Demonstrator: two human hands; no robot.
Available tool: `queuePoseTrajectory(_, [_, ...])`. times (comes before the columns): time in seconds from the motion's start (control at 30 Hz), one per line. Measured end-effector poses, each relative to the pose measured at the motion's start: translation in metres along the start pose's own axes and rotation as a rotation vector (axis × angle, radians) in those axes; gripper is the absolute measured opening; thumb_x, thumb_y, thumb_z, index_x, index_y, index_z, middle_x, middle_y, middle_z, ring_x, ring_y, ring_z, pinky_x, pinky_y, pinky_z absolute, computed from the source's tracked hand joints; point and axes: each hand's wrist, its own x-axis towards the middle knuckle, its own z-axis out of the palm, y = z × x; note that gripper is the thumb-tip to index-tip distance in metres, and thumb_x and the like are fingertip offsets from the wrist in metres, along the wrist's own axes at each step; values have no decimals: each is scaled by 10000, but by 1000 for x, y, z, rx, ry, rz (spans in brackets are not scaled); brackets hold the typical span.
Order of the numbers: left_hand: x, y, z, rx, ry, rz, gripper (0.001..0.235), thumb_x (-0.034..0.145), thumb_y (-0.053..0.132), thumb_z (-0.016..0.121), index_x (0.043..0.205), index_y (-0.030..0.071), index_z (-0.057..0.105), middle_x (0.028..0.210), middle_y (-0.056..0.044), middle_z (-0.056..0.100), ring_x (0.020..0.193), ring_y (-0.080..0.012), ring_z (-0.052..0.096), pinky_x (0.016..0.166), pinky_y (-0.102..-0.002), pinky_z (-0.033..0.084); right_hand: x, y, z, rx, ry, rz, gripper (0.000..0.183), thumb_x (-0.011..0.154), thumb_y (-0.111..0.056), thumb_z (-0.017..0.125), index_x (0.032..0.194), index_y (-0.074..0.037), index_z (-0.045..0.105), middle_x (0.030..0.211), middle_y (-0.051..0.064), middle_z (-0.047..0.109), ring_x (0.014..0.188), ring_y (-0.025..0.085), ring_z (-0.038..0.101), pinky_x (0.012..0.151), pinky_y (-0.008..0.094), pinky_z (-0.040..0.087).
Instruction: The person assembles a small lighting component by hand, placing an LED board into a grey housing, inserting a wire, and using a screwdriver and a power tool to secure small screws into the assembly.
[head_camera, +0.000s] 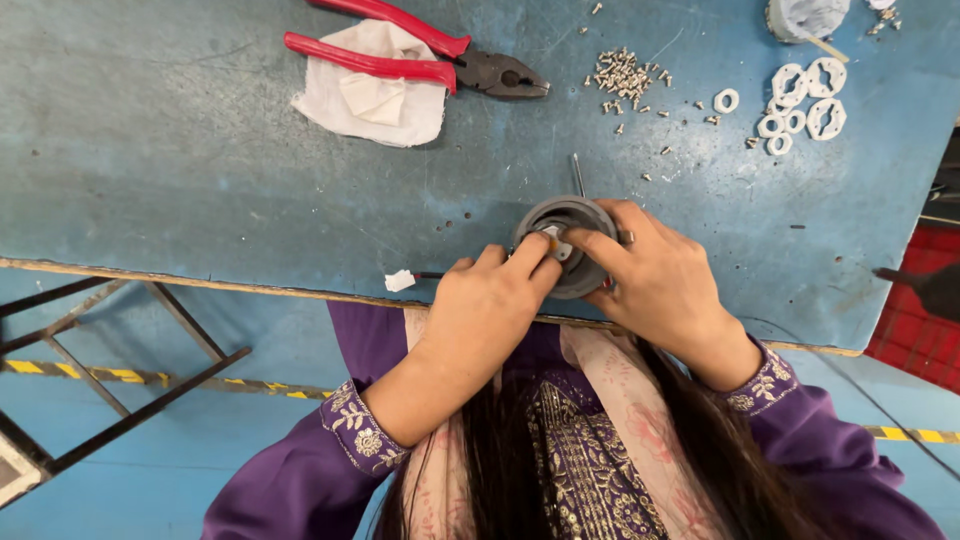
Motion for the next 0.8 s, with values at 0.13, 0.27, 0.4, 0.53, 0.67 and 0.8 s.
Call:
queuePoseTrajectory(0.13, [-1, 1, -1, 6, -28, -10, 251, 810, 146, 668, 1061, 129, 682, 1087, -8, 620, 791, -190, 672, 636, -354, 564, 1, 0, -2, -79, 43, -81, 454, 673, -174, 838, 1108, -149, 709, 1200, 80, 653, 1025, 292, 691, 790, 424, 581])
queuePoseTrajectory(0.27, [-3, 3, -6, 64, -42, 2, 290, 788, 160, 663, 1070, 95, 687, 1193, -25, 640, 773, -186, 662, 634, -349, 560, 2, 1, -2, -40, -3, -51, 441, 643, -124, 824, 1067, -128, 703, 1233, 94, 647, 1016, 299, 694, 782, 416, 576])
queuePoseTrajectory(0.4, [-3, 3, -8, 47, -32, 23, 324, 786, 150, 651, 1094, 55, 683, 1279, -58, 635, 841, -181, 662, 675, -336, 556, -1, 3, -1, 39, -24, -10, 468, 635, -90, 811, 1086, -116, 691, 1286, 116, 632, 1019, 309, 686, 789, 412, 578])
queuePoseTrajectory(0.53, [-7, -2, -14, 39, -41, 74, 401, 800, 154, 649, 1182, 37, 688, 1244, -47, 630, 838, -188, 644, 668, -336, 534, -1, 9, 1, 44, -39, -48, 523, 616, -83, 813, 1121, -102, 678, 1274, 137, 622, 1065, 342, 674, 838, 433, 569])
queuePoseTrajectory(0.67, [-4, -4, -12, 93, -40, 90, 368, 798, 153, 645, 1146, 41, 691, 1228, -41, 642, 779, -183, 643, 661, -352, 533, 3, 6, -1, 35, -37, -68, 562, 608, -92, 824, 1152, -100, 682, 1254, 140, 624, 1081, 363, 664, 873, 446, 557])
queuePoseTrajectory(0.8, [-3, 2, -6, 124, -92, 73, 284, 814, 158, 646, 1073, 51, 696, 1161, -49, 653, 713, -182, 649, 620, -348, 526, 2, 0, -5, -7, -31, -42, 574, 598, -104, 834, 1154, -103, 691, 1219, 131, 629, 1058, 354, 669, 866, 452, 559])
